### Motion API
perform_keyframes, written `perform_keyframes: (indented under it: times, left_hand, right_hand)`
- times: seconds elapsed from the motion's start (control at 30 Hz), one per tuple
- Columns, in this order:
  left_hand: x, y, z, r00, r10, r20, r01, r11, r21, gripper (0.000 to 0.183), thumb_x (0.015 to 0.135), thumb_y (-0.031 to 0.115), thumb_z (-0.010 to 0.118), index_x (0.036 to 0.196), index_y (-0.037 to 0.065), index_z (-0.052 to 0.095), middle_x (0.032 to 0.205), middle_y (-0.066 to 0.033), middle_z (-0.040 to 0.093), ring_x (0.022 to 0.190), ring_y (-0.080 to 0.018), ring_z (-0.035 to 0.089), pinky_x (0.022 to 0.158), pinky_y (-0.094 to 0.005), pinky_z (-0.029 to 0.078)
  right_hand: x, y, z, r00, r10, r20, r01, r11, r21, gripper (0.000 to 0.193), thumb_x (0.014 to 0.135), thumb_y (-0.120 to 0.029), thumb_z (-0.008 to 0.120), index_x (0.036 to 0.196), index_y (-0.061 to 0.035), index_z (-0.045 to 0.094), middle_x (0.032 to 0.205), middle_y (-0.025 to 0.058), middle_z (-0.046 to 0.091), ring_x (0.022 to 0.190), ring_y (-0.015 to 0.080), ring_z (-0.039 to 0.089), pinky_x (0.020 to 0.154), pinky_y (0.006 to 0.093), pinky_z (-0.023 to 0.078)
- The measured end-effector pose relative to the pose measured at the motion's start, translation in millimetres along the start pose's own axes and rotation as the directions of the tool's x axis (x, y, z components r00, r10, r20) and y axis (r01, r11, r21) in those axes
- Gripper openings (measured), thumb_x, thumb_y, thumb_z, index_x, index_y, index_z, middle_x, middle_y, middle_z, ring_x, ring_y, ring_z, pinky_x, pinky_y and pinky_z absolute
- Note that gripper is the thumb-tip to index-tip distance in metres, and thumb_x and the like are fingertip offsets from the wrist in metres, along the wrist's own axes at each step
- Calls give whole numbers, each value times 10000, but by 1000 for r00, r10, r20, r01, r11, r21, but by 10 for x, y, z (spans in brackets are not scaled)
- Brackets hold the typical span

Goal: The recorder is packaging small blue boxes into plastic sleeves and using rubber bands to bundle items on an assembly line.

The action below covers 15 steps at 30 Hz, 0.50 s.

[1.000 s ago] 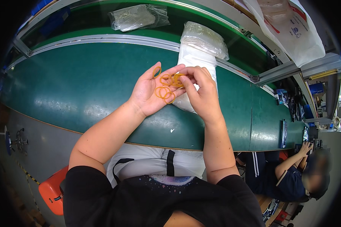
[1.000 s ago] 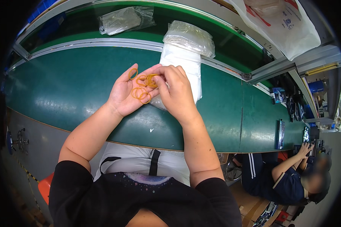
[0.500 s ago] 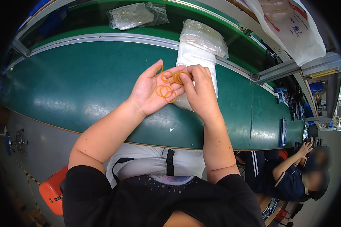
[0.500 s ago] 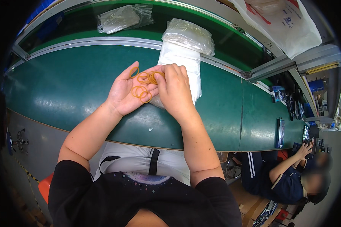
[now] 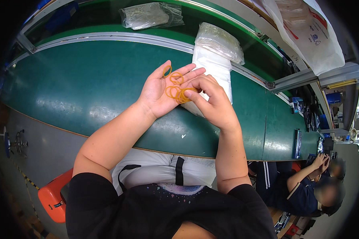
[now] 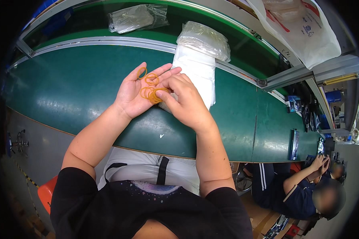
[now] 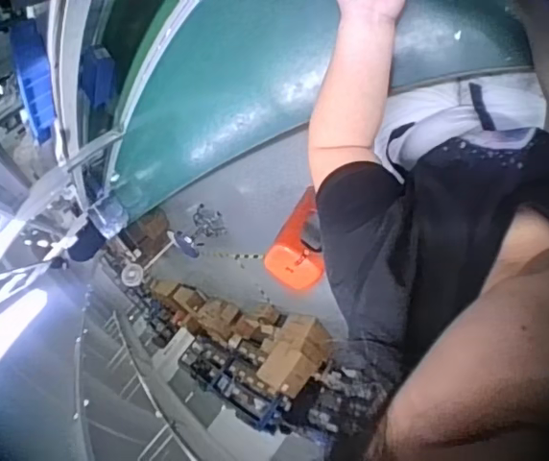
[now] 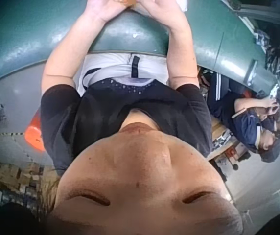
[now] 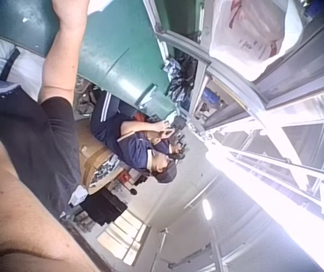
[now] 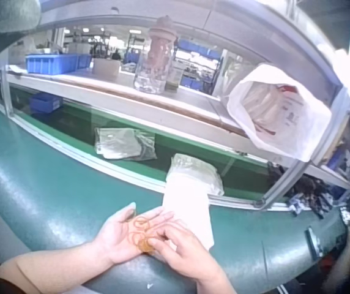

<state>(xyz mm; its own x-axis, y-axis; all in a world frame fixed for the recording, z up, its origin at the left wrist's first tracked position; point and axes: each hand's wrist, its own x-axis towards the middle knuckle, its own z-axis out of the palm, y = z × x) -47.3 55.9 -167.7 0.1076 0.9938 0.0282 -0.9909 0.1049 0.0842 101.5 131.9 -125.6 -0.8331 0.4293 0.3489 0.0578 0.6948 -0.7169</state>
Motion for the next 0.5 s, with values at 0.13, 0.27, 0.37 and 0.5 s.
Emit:
perform_keyframes:
  times: [0.13, 0.27, 0.37, 0.5]
  left_hand:
    - [-2, 7, -36, 999, -6, 51, 7, 1000, -9, 623, 978, 402, 301, 1430, -18, 218, 1486, -198, 254, 1320, -301, 355, 1074, -423, 305]
    - [-7, -12, -31, 1000, -8, 3, 8, 999, 42, 621, 981, 406, 281, 1428, -21, 224, 1479, -197, 270, 1323, -304, 351, 1079, -434, 295]
    - [-7, -16, -21, 1000, -8, -7, 8, 998, 56, 613, 982, 398, 286, 1423, -23, 236, 1474, -197, 280, 1318, -294, 359, 1076, -417, 303]
    - [3, -7, -38, 1000, 8, -15, -8, 1000, -9, 605, 981, 396, 296, 1415, -24, 259, 1465, -195, 299, 1321, -283, 357, 1076, -395, 308]
  right_hand:
    - [6, 2, 69, 999, -52, -4, 51, 986, -158, 137, 744, -69, 654, 863, -13, 615, 832, 117, 586, 822, 282, 516, 760, 373, 423]
    - [-12, 29, 89, 999, -41, 8, 41, 975, -216, 141, 726, -56, 647, 859, -22, 615, 839, 115, 579, 841, 295, 513, 782, 390, 418]
    - [-28, 35, 104, 998, -53, 26, 58, 960, -272, 151, 743, -48, 628, 887, -11, 602, 861, 126, 569, 856, 307, 508, 786, 393, 418]
    - [-10, 12, 76, 1000, 0, 7, 1, 976, -217, 159, 764, -40, 604, 915, 8, 585, 870, 139, 557, 869, 313, 506, 790, 390, 419]
